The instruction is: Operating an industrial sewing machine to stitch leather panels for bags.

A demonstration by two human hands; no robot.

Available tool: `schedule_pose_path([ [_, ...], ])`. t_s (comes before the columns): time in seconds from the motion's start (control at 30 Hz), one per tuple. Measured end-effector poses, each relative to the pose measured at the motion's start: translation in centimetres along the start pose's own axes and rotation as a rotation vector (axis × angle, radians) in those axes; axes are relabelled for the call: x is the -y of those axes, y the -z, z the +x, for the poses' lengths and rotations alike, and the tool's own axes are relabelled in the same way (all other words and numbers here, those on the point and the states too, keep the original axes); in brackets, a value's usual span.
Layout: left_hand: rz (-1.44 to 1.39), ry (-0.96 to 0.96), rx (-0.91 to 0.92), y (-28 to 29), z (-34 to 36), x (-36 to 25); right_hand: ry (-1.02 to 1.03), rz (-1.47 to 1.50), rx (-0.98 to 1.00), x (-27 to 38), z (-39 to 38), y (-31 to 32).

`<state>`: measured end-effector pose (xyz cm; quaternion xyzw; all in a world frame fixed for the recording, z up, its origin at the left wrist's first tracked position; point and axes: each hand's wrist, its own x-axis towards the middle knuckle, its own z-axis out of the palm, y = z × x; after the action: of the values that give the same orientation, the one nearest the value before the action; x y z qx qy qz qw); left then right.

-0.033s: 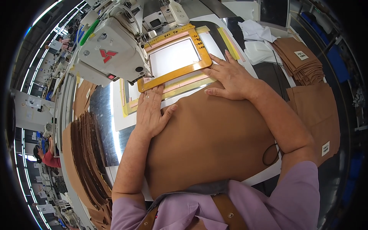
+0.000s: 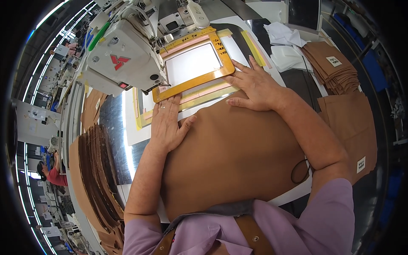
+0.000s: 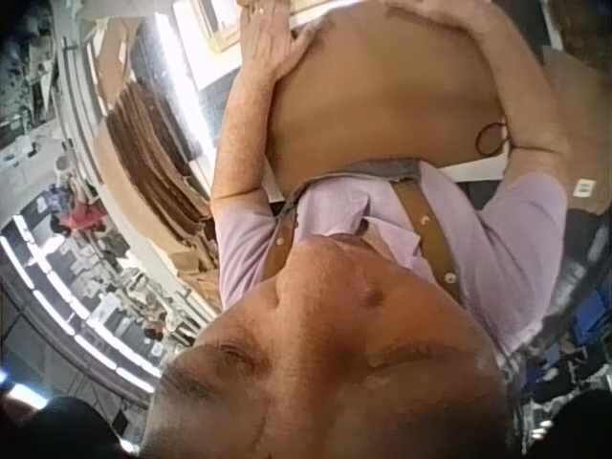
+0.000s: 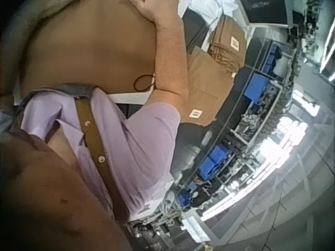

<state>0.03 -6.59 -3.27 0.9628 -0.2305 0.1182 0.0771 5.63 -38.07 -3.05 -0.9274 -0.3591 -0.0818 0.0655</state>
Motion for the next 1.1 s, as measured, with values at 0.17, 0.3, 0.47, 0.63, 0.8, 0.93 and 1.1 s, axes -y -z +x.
schedule_pose_path([
  [0.17, -0.046, 0.055, 0.068, 0.4, 0.3, -0.1, -0.013, 0.008, 0.021, 0.0, 0.2, -0.2],
  [0.3, -0.063, 0.082, 0.086, 0.3, 0.2, -0.2, -0.02, -0.008, 0.022, 0.0, 0.2, -0.2],
  [0.47, 0.0, 0.099, 0.102, 0.4, 0.3, -0.4, -0.01, -0.06, -0.033, -0.1, -0.1, -0.2],
  [0.63, 0.021, 0.09, 0.056, -0.2, 0.3, 0.0, -0.072, -0.079, 0.047, 0.7, 0.1, 1.0],
  [0.8, 0.032, 0.105, 0.056, 0.0, 0.3, -0.3, -0.131, -0.111, 0.052, 0.2, -0.4, 0.9],
  [0.93, 0.0, 0.109, 0.057, 0.2, 0.3, -0.4, -0.138, -0.149, -0.008, -0.1, -0.7, 0.0],
  [1.1, 0.032, 0.085, -0.011, -0.3, -0.2, -0.3, -0.192, -0.17, 0.089, 0.7, -0.9, 0.5],
])
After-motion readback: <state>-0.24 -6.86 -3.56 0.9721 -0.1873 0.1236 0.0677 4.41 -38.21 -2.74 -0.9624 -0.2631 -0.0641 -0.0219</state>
